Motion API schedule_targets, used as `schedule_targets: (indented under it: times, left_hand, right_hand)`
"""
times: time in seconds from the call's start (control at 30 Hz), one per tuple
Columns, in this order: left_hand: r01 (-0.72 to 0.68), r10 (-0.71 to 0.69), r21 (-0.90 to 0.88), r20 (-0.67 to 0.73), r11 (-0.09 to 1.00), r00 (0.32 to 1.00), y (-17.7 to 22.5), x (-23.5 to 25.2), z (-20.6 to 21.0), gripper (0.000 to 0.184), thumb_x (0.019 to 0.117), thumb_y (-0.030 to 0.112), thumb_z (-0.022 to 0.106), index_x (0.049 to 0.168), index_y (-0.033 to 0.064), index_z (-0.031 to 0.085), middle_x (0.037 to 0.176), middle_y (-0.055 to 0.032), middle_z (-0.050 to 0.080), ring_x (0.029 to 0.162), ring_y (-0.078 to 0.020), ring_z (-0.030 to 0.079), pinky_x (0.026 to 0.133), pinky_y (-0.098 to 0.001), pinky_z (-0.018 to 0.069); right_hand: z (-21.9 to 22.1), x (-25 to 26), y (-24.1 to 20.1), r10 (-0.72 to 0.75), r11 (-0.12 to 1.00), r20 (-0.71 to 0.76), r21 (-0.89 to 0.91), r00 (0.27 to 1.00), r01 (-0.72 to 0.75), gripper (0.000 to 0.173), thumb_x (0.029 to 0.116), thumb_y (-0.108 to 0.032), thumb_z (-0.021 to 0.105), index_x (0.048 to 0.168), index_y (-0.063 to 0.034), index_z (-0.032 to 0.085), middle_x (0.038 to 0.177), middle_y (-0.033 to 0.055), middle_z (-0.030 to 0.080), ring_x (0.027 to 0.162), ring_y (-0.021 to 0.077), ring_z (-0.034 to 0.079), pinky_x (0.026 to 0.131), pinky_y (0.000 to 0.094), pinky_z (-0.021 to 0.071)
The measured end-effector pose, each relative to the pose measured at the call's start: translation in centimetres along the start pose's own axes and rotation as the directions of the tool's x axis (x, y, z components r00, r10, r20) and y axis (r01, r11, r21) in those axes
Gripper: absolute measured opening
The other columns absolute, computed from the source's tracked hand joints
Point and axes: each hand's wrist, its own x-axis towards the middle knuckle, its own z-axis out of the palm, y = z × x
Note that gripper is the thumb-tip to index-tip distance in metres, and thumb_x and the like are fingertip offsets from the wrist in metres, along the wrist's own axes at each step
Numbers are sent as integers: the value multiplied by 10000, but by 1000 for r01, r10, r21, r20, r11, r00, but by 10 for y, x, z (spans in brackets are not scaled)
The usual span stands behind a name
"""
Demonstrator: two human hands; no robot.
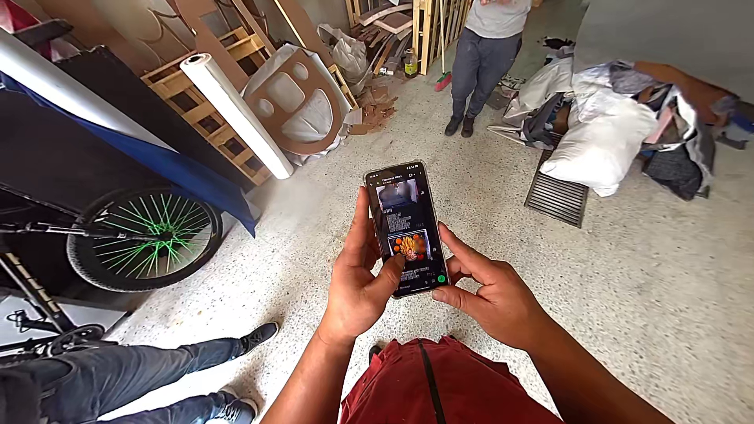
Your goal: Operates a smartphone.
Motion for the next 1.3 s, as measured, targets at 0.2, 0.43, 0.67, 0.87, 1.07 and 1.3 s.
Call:
schedule_targets:
  times: [0.2,0.43,0.67,0.87,1.07,1.3]
  left_hand:
    - [44,-44,-17,-10,999,999,-5,2,-5,1014,862,-82,628,1674,255,123,1511,-158,513,1241,-340,636,991,-498,596]
    - [55,-55,-12,-19,998,998,-9,13,-6,1023,859,-82,631,1671,283,127,1487,-159,536,1206,-342,658,970,-501,606]
    - [35,-34,14,-27,999,999,-12,25,3,1008,862,-63,646,1670,271,143,1508,-156,520,1244,-341,637,999,-505,592]
    - [22,-22,18,-26,1000,999,-14,31,6,1015,861,-66,652,1671,263,137,1526,-158,500,1267,-346,622,1008,-517,586]
    - [9,-9,15,-9,1000,1000,-13,31,5,986,884,-21,644,1673,249,117,1523,-172,494,1264,-348,619,1008,-511,583]
    - [34,-74,-263,-143,964,987,-16,29,17,691,967,80,455,1629,165,276,1412,-152,595,1204,-253,652,988,-469,571]
  right_hand:
    - [1,6,9,14,1000,16,11,1000,-14,814,962,-274,749,1641,-285,300,1023,-21,747,912,135,728,882,333,640]
    - [-4,18,16,12,998,27,55,1000,-14,791,969,-287,740,1636,-286,316,1044,-6,753,931,137,727,900,318,624]
    - [-19,26,24,-7,998,28,62,1000,5,798,961,-272,751,1634,-278,322,1037,-21,757,933,133,731,911,326,628]
    - [-25,31,27,-13,998,31,68,999,11,805,961,-263,751,1636,-289,314,1027,-18,751,916,126,728,902,324,630]
    - [-24,31,29,-13,997,32,75,999,10,807,962,-265,750,1638,-283,311,1037,-18,751,924,131,729,899,329,633]
    - [-19,31,31,-11,995,29,98,1000,9,796,956,-234,756,1630,-274,335,1065,-10,752,930,137,732,896,330,637]
